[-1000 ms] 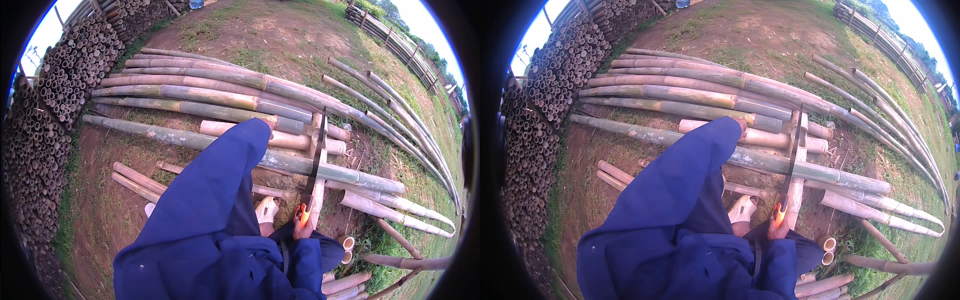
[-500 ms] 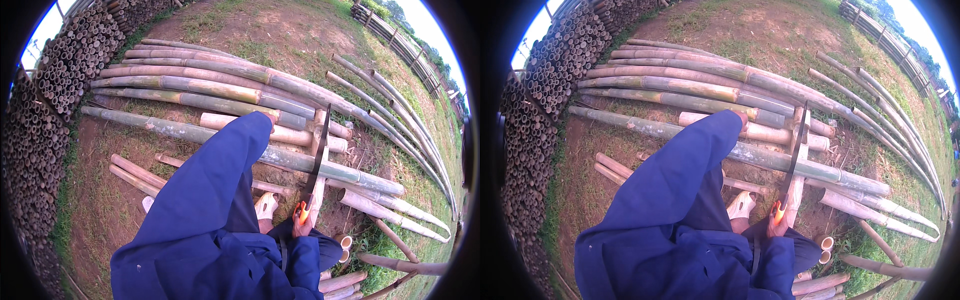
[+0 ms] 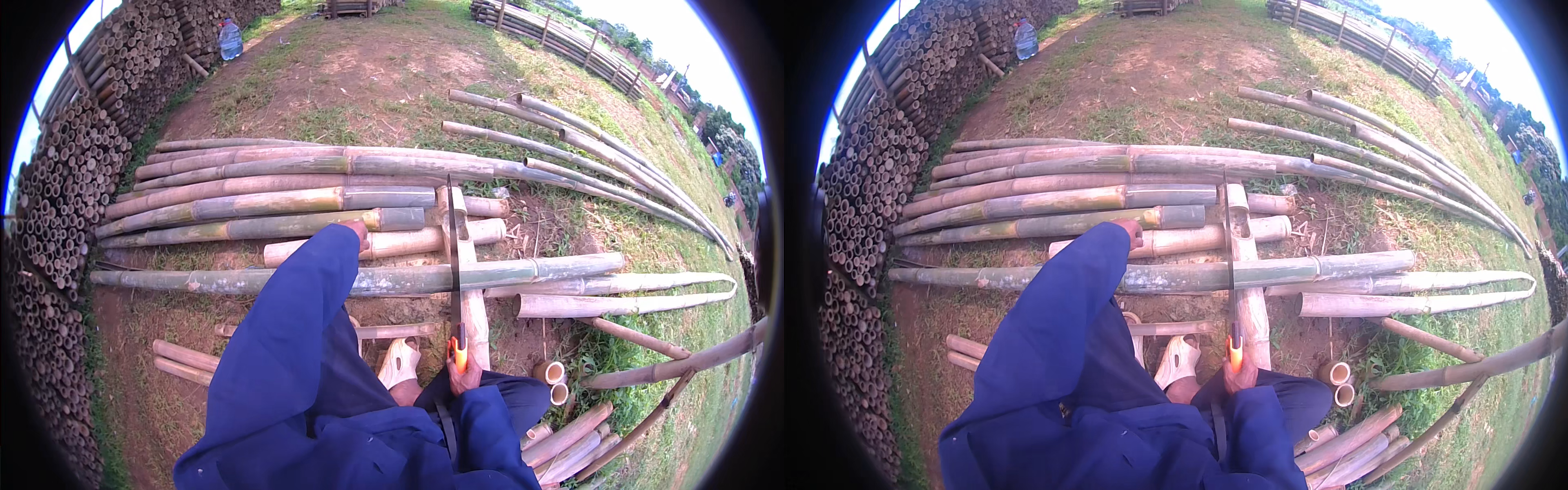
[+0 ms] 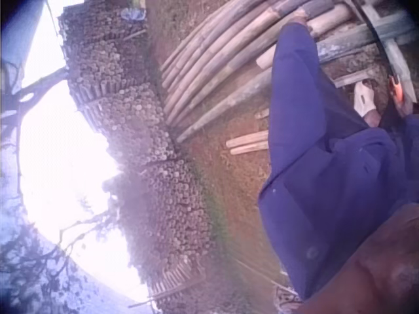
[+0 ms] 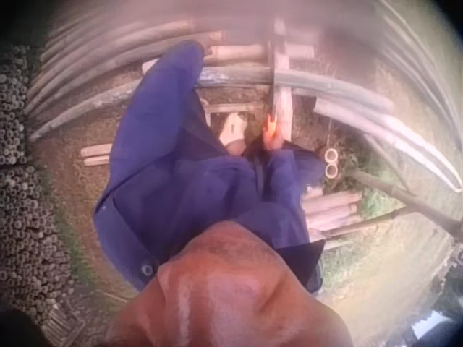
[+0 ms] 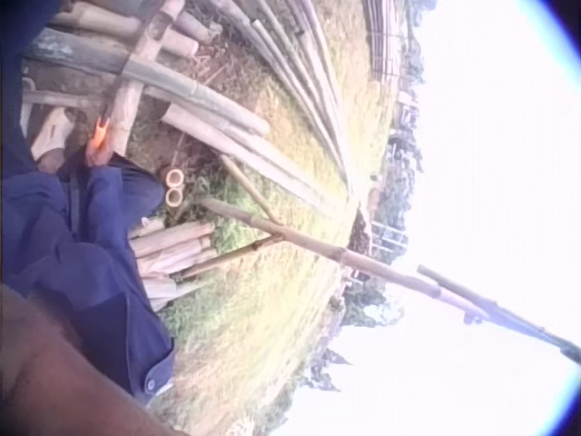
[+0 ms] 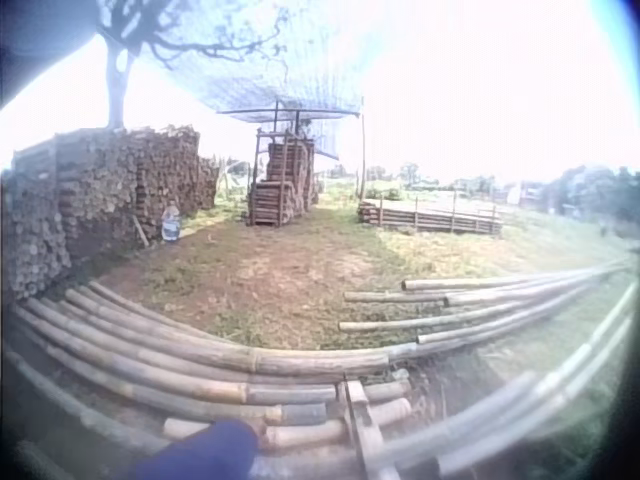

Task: The person sits on the ground and uses a hand saw to cut a long bamboo pole into shorter sections. They repeatedly position the pole, saw through it, and set the cut pieces aside.

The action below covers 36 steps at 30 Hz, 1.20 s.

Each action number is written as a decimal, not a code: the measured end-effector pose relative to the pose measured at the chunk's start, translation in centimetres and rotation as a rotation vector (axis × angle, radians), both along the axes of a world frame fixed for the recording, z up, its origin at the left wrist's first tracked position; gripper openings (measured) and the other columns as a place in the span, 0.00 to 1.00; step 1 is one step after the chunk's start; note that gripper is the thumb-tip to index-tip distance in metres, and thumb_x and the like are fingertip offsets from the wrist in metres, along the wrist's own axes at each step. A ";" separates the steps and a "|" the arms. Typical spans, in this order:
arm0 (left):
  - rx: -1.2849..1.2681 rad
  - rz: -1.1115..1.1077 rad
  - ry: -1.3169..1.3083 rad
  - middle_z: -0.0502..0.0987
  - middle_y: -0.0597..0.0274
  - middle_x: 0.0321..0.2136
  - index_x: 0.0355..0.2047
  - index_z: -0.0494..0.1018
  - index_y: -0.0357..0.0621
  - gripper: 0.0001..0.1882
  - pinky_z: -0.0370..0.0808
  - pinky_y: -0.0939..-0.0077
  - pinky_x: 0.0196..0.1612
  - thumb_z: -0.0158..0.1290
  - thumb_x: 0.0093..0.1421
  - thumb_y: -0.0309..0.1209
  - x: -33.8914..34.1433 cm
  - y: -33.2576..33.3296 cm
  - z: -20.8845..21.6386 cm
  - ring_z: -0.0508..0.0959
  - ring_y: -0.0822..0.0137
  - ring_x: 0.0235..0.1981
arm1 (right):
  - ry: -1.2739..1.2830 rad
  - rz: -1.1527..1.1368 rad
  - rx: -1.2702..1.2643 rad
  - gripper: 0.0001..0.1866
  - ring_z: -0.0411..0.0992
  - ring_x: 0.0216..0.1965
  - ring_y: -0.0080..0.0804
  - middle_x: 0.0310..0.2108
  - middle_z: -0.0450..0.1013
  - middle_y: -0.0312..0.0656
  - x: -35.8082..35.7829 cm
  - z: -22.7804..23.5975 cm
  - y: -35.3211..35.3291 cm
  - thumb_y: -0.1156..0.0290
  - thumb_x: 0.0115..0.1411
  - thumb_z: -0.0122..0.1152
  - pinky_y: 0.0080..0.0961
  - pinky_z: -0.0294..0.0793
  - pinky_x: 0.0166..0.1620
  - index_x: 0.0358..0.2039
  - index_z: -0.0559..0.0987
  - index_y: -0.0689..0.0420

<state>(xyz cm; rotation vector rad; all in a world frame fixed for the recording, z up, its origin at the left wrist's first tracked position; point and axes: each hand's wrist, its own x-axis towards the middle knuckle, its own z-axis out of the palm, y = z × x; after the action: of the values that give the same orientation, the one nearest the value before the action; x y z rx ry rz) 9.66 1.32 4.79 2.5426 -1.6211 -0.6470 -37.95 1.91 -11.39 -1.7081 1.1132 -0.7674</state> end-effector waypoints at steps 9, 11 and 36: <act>0.047 -0.045 -0.030 0.85 0.48 0.40 0.40 0.84 0.48 0.18 0.78 0.51 0.51 0.58 0.59 0.46 1.6 -0.4 -1.5 0.84 0.47 0.45 | 0.133 -0.018 -0.065 0.24 0.81 0.40 0.59 0.36 0.81 0.56 0.4 0.8 0.0 0.61 0.55 0.70 0.48 0.78 0.46 0.52 0.82 0.54; 0.120 -0.022 -0.038 0.86 0.52 0.41 0.45 0.84 0.52 0.20 0.78 0.53 0.54 0.59 0.59 0.48 3.0 0.6 -2.4 0.84 0.49 0.46 | 0.168 0.010 -0.013 0.24 0.81 0.40 0.59 0.36 0.81 0.56 1.1 1.4 0.6 0.61 0.55 0.71 0.47 0.78 0.46 0.51 0.82 0.54; 0.056 0.072 -0.038 0.84 0.44 0.42 0.43 0.83 0.45 0.18 0.78 0.51 0.52 0.58 0.60 0.43 -0.5 0.5 0.1 0.83 0.46 0.47 | -0.111 0.050 0.151 0.25 0.81 0.52 0.32 0.50 0.82 0.47 0.3 0.9 -0.1 0.80 0.57 0.64 0.28 0.77 0.56 0.58 0.80 0.62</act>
<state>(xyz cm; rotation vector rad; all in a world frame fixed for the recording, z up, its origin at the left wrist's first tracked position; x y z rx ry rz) 9.16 1.83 4.91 2.6543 -1.5360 -0.6502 -37.63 1.84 -10.48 -1.5429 1.0228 -0.7202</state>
